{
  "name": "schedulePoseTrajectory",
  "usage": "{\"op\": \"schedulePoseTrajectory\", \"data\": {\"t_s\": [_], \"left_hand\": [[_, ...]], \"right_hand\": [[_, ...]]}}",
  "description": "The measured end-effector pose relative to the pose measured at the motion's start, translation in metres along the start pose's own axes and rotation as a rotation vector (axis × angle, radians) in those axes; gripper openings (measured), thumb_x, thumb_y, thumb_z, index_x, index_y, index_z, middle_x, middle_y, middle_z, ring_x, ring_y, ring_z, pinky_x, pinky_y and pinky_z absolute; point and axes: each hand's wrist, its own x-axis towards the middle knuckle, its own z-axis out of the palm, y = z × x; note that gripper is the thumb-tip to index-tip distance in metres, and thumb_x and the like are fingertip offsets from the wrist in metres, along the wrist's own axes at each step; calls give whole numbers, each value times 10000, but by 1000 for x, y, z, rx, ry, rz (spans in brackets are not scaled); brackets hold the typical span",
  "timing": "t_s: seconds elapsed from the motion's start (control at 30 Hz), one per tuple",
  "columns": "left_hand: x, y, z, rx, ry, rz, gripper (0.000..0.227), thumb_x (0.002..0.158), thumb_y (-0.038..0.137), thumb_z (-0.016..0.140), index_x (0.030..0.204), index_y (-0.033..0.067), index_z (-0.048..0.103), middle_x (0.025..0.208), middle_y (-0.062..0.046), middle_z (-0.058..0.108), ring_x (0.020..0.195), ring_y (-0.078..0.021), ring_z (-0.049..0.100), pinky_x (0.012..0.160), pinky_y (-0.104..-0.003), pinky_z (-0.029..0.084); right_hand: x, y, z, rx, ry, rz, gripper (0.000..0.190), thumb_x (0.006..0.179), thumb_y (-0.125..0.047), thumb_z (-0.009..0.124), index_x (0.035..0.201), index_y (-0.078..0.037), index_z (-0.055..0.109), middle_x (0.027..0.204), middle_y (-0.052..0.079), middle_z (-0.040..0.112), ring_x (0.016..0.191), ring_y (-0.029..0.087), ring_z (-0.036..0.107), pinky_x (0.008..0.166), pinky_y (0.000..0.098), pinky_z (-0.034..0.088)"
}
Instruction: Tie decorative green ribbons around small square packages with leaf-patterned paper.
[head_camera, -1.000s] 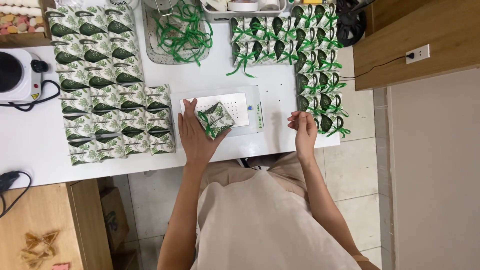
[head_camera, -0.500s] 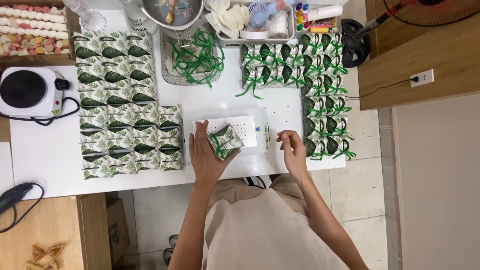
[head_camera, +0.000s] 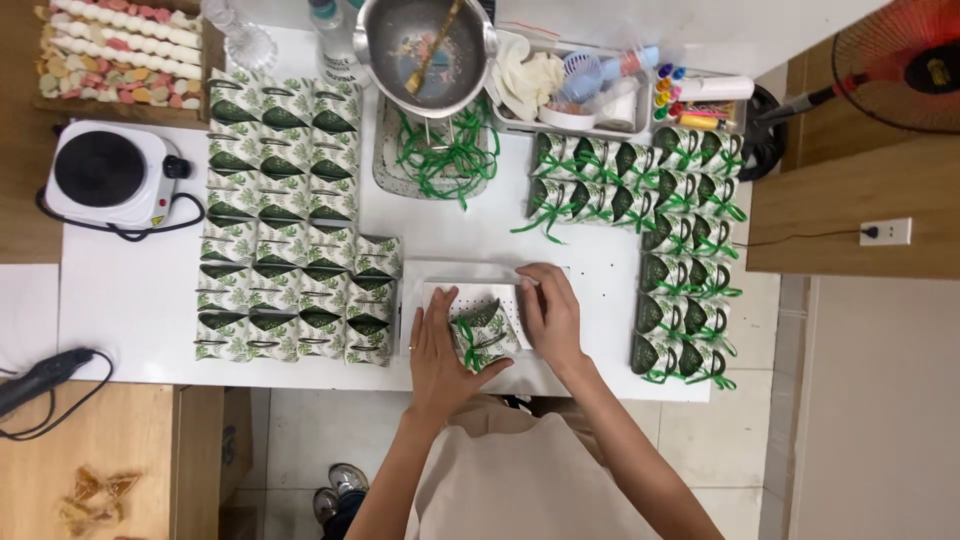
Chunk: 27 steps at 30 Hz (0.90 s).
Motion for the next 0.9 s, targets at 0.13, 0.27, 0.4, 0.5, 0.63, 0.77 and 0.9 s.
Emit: {"op": "schedulePoseTrajectory", "data": {"t_s": [0.13,0.27,0.4,0.5,0.63,0.77,0.9], "left_hand": [[-2,-4,1,-6,-10,-28,1321,672,597,890,1583,-32,170,1538,-156,488,1425,-360,476,1220,-568,302],[2,-4,4,81,-14,-41,1204,662,559,905,1534,21,273,1536,-145,469,1453,-374,423,1215,-563,283],[4,3,1,73,-95,-139,1190,643,528,900,1517,3,286,1514,-120,485,1449,-363,411,1219,-561,251],[1,15,3,152,-105,-190,1234,579,540,912,1513,40,280,1514,-147,463,1420,-345,422,1217,-541,240],[8,31,0,147,-58,-230,1335,586,554,899,1561,-9,181,1541,-116,473,1429,-346,424,1223,-565,194],[10,48,-3,203,-113,-330,1362,581,586,886,1595,65,141,1530,-48,484,1423,-286,442,1256,-559,158],[11,50,-6,225,-151,-377,1369,583,610,867,1608,141,89,1564,16,463,1429,-238,439,1254,-561,127]], "right_hand": [[8,-9,8,-203,49,-354,158,948,-34,662,1102,-59,677,1090,114,702,935,323,617,856,401,458],[6,17,23,-97,-74,-278,186,958,-26,635,1129,-77,689,1045,77,707,966,291,647,869,402,453],[4,30,26,-98,-90,-249,141,979,-67,613,1086,-106,696,1019,40,713,946,269,630,803,394,421],[6,27,22,-101,-128,-295,151,992,-50,584,1087,-121,678,1008,30,695,940,257,606,807,390,406],[9,32,24,-91,-142,-329,183,956,-53,598,1093,-144,679,997,18,684,929,247,594,795,400,390],[8,36,23,-107,-180,-333,208,959,-59,592,1121,-167,666,1023,-1,663,960,238,583,825,401,395],[8,44,30,-120,-178,-360,229,954,-78,590,1156,-168,649,1054,-5,651,1015,243,578,850,420,388]]}}
